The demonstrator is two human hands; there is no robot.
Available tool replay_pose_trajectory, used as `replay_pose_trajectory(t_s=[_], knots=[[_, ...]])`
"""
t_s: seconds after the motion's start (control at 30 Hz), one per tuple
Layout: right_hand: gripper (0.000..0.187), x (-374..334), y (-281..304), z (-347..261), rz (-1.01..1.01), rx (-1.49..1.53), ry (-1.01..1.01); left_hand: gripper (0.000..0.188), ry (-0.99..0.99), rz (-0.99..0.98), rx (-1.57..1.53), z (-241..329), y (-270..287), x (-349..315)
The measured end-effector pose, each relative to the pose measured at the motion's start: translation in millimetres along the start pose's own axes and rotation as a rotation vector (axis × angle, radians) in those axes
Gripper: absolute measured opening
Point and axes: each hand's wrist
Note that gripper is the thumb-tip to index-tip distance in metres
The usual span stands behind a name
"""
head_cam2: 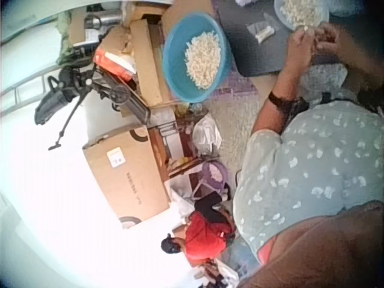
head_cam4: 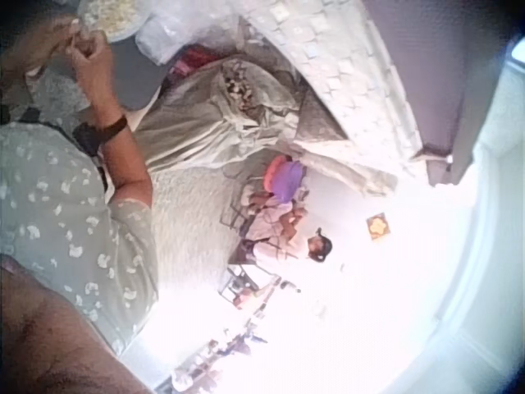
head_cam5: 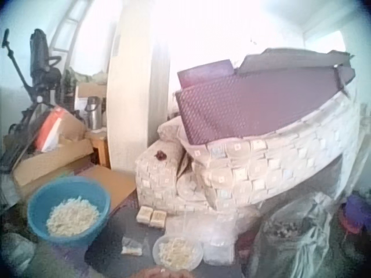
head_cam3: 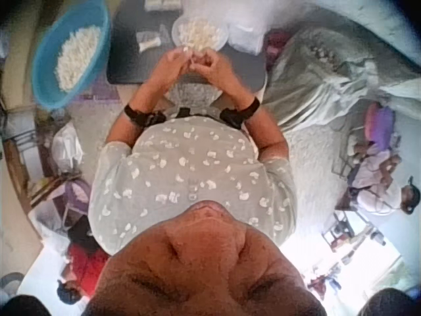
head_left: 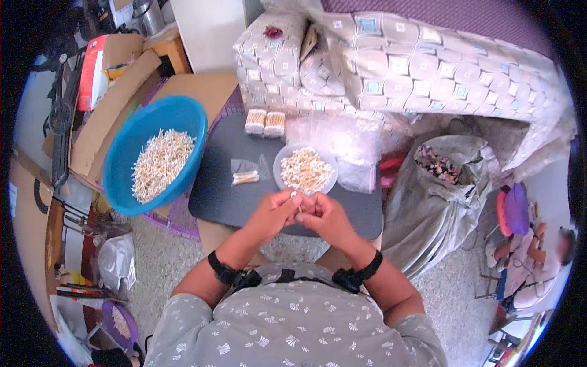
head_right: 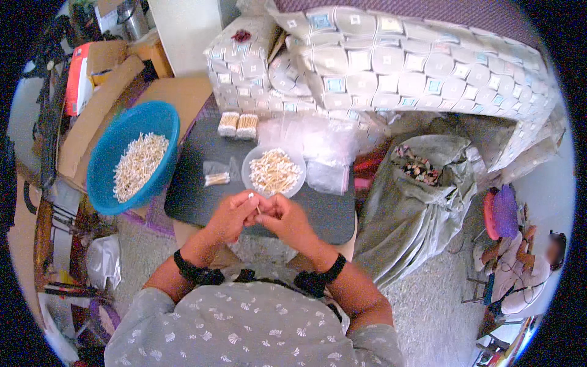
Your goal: Counting cotton swabs and packing them into small plastic bags.
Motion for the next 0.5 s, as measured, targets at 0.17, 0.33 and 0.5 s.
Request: replay_pose_trajectory(t_s=[0.17,0.33,0.5], knots=[[0.018,-1.1,7.6,-10.8,-0.223,-0.126,-0.043,0.028,-0.103,-0.008,0.020,9.8,20.8,8.5],[0.024,6.2,-21.3,-88.3,-0.667,0.031,0.278,0.030,-0.031,-0.091,0.023,50.5,58.6,4.5],[0.046,17.8,-99.1,-135.2,-1.088,0.195,0.390,0.028,-0.074,-0.023,0.494,135.8,52.6,2.2]])
Point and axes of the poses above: each hand's wrist, its own x-axis towards the middle knuckle, its own y-axis out of the back of the hand, z = x × y, and after that the axes turned 13 degrees about y, right-handed
